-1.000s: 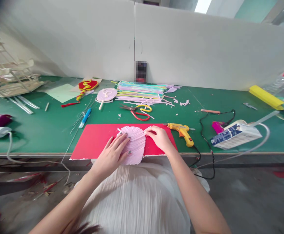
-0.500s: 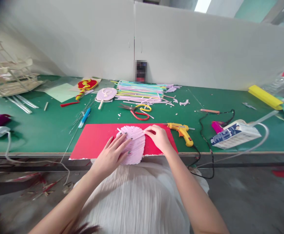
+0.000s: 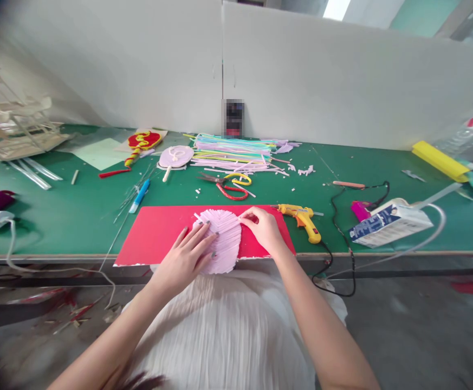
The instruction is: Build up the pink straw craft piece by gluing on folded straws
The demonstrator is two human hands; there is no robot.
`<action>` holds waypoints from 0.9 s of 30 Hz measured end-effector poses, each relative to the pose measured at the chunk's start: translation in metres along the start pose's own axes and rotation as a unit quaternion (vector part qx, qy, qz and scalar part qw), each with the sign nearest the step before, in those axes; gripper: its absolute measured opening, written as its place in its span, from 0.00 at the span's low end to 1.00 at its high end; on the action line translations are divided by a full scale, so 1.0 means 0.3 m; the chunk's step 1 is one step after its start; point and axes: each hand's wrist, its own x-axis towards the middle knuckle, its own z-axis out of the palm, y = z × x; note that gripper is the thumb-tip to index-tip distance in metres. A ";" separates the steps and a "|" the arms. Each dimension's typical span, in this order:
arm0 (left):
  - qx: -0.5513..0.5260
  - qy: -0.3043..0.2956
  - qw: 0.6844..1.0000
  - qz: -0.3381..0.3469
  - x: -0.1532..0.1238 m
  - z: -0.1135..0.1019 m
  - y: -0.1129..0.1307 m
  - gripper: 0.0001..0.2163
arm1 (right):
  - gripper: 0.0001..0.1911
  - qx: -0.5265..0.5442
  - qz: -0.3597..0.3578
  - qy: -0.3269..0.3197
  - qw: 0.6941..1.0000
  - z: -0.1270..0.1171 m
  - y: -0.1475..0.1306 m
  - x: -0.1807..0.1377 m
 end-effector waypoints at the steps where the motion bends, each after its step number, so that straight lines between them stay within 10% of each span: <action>1: 0.000 0.000 1.000 0.001 0.000 0.001 -0.001 0.18 | 0.08 -0.004 -0.001 0.001 1.000 0.001 0.000 0.000; 17: 0.019 -0.002 1.000 0.005 -0.003 0.003 -0.001 0.18 | 0.11 -0.154 -0.156 0.102 0.970 -0.009 -0.050 -0.069; 27: 0.015 0.005 1.000 0.008 -0.001 0.007 -0.001 0.18 | 0.23 -0.289 -0.187 -0.030 0.938 0.005 -0.035 -0.191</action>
